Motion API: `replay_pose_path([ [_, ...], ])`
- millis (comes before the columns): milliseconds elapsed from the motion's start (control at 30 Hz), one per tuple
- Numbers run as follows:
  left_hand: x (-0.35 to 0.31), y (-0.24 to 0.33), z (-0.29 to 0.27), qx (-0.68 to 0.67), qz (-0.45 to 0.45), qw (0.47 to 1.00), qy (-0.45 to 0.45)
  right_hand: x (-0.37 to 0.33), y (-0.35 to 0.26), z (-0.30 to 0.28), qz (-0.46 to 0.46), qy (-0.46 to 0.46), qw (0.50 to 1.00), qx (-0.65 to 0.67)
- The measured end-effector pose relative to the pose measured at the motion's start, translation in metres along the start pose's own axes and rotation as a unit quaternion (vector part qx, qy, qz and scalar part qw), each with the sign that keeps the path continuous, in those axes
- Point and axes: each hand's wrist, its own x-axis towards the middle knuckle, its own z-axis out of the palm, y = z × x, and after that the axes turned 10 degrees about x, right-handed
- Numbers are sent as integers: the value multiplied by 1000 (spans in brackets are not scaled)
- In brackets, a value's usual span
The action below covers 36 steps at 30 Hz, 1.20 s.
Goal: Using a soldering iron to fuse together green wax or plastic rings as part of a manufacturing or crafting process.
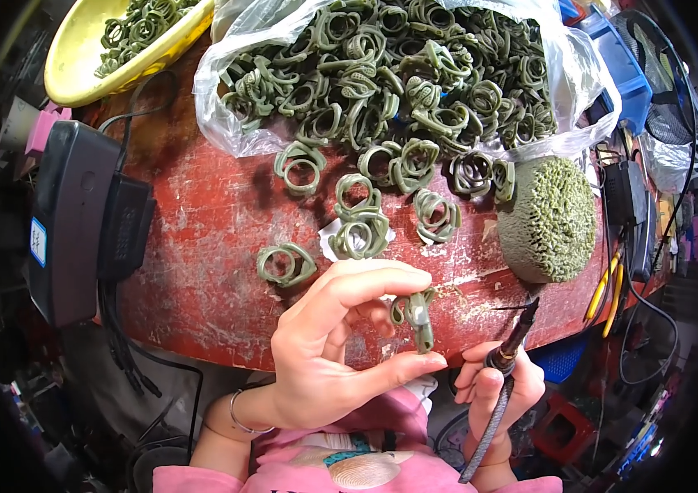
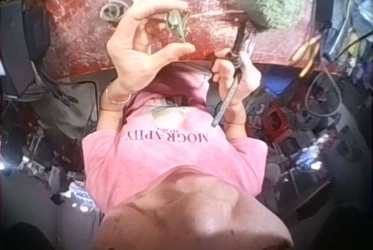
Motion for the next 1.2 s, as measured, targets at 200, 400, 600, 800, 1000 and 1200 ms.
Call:
replay_pose_path([
  [200,-1,0,3,39,10,999,15,-2,2,3,3,22,999,28],
  [400,-3,2,2,38,7,999,22,-4,4,6,-13,41,999,16],
  [600,-6,2,4,23,-23,999,32,-3,4,10,-17,47,999,-4],
  [800,-3,2,5,64,30,996,56,-4,3,12,-35,69,997,-18],
  [1000,-4,0,7,141,69,985,74,-4,5,14,-36,73,996,-23],
  [1200,0,0,6,198,148,965,92,-4,3,14,-32,79,996,-30],
])
